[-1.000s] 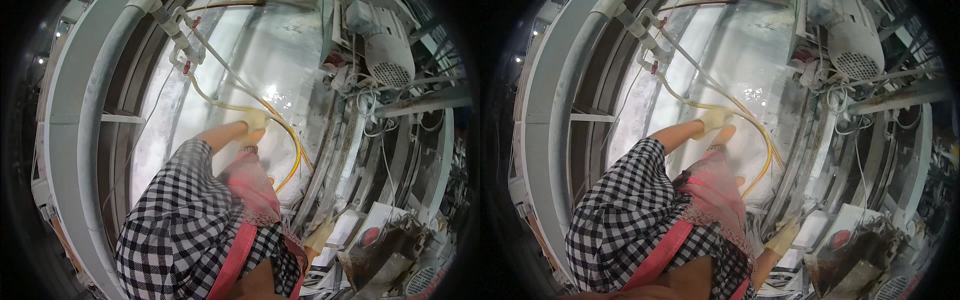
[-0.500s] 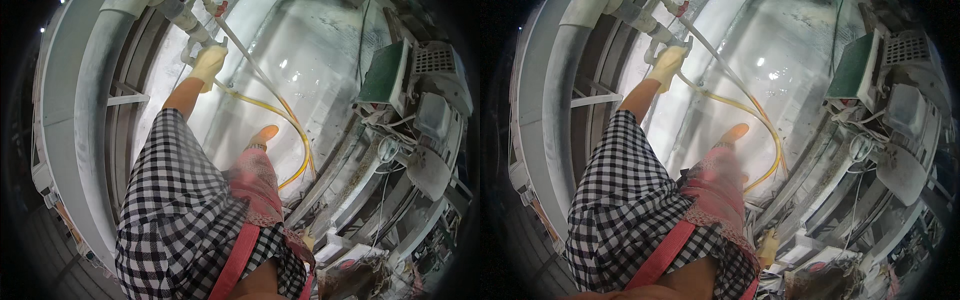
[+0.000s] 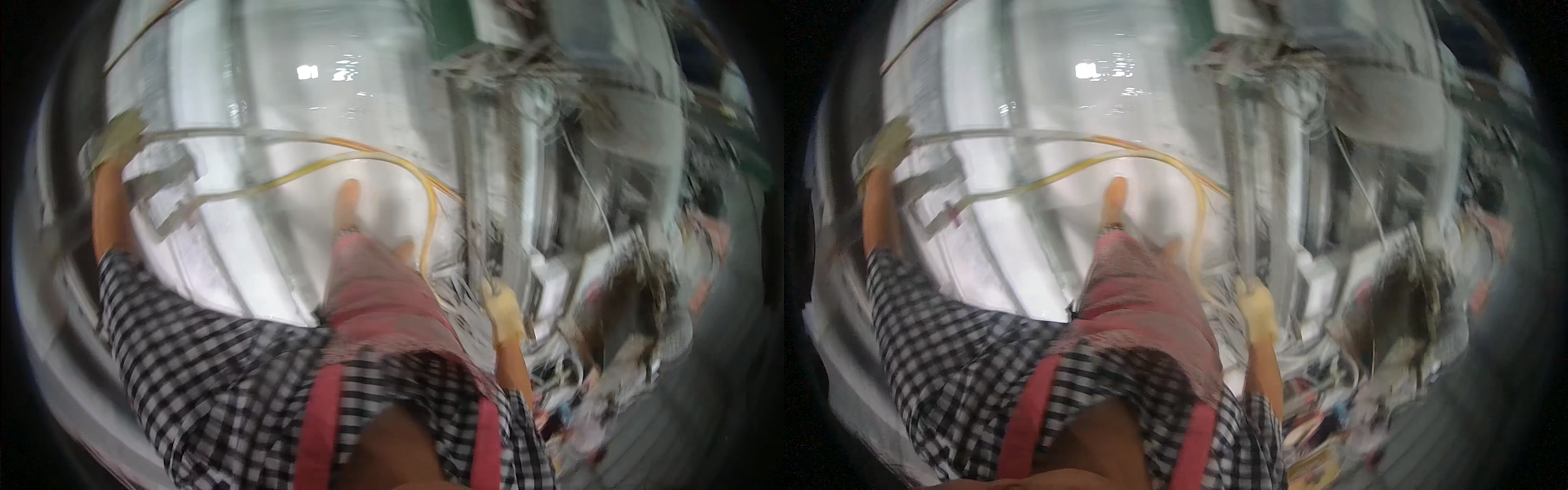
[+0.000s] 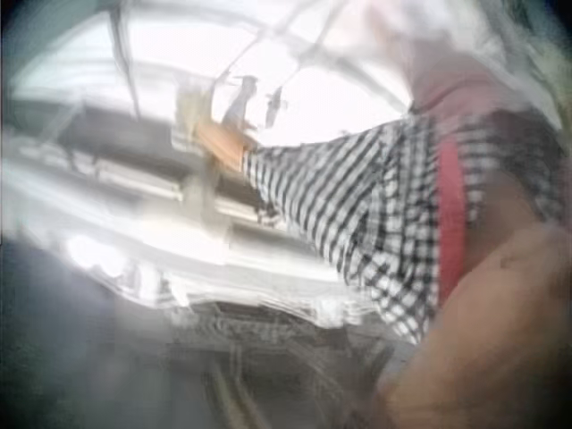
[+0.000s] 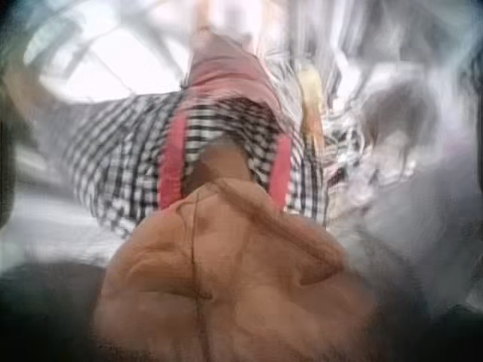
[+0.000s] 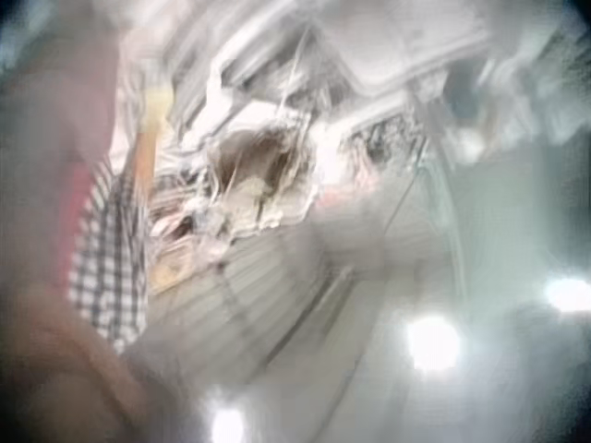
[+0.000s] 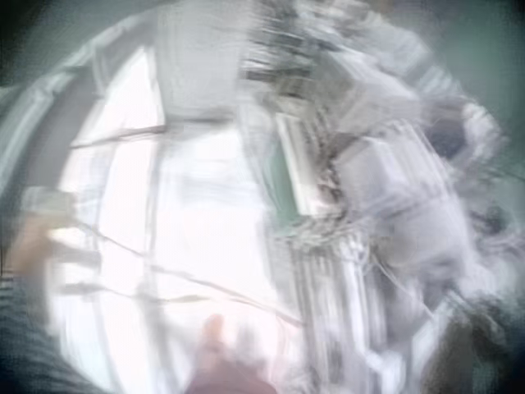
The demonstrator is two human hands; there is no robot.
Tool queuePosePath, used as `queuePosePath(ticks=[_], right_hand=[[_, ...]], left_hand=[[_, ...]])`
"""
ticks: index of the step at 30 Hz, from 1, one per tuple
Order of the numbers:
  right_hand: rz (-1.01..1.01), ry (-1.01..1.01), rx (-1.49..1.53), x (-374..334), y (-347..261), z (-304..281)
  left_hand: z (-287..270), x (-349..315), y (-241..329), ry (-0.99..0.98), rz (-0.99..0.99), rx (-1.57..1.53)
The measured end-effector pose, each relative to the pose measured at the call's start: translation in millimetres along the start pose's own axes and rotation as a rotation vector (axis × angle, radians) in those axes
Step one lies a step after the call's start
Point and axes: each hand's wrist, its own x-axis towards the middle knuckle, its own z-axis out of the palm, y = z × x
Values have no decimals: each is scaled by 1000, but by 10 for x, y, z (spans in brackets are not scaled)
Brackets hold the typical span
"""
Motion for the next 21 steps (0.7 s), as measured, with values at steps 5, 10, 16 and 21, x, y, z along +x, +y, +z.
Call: queuePosePath(ticks=[5,10,16,21], right_hand=[[194,36,5,-8,195,172],[143,45,133,134,470,246],[102,68,126,288,441,476],[75,72,101,394,323,528]], left_hand=[[281,231,-282,206,-72,-552],[416,117,-488,116,-172,-1114],[542,127,-586,188,-184,-918],[715,188,-480,313,-354,-1117]])
